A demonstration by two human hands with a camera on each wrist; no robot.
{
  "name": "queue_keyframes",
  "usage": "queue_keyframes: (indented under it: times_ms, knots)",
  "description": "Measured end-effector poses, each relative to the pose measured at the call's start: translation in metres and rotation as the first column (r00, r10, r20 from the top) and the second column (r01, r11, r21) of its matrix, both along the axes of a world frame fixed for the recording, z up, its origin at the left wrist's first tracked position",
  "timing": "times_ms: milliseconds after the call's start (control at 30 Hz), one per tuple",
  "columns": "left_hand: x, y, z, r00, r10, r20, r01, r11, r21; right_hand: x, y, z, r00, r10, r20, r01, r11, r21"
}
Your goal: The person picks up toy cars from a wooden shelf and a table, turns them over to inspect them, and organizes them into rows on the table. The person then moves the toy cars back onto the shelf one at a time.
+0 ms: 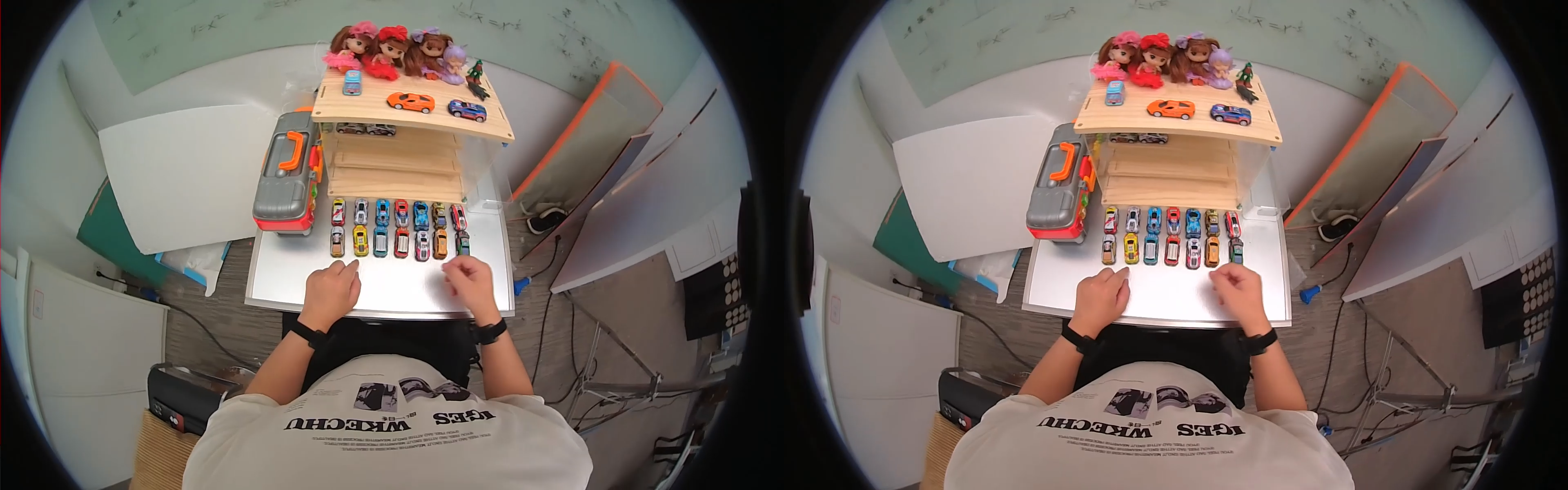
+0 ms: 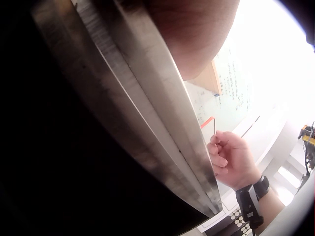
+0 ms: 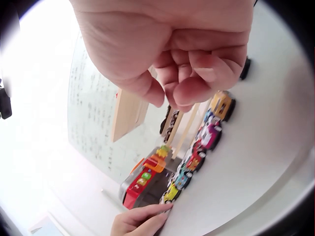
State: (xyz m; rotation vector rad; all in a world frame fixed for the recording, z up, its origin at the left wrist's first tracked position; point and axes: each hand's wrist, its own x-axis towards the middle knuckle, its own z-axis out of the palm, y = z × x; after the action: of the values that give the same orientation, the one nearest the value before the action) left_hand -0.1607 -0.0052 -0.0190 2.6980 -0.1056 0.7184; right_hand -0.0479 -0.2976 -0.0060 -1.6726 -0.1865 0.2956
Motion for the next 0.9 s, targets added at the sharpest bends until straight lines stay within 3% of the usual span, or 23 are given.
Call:
queue_keyframes:
  times_ms: [100,167,233,333,400,633,900]
  knots:
    - [0.002,0.0,0.0,1.0,-0.014,-0.007,0.014,1.0,-0.002,0.003,-0.028,-0.011,0.996,-0.06,-0.069,0.066,0.994,0.091]
    - [0.003,0.001,-0.003,0.999,-0.029,-0.012,0.029,1.0,0.001,0.002,-0.032,-0.021,0.994,-0.11,0.024,0.1,0.963,0.25]
    - [0.004,0.0,-0.004,1.0,-0.012,0.02,0.012,1.0,0.002,0.0,-0.037,-0.024,0.996,-0.09,-0.018,0.091,0.96,0.264]
    - [0.004,-0.002,-0.004,1.0,-0.005,0.01,0.005,1.0,0.001,-0.002,-0.033,-0.031,0.995,-0.069,0.066,0.052,0.971,0.233]
    - [0.005,-0.002,-0.003,1.0,-0.003,0.005,0.003,1.0,0.012,0.0,-0.033,-0.035,0.958,-0.028,0.286,0.022,0.999,0.025]
    - [0.007,-0.005,-0.001,1.0,0.02,-0.011,-0.019,1.0,0.018,0.0,-0.031,-0.022,0.911,0.042,0.41,-0.023,0.998,-0.052]
    - [0.009,-0.007,-0.001,0.999,0.021,-0.025,-0.02,1.0,0.022,0.0,-0.032,-0.015,0.904,0.075,0.42,-0.048,0.996,-0.074]
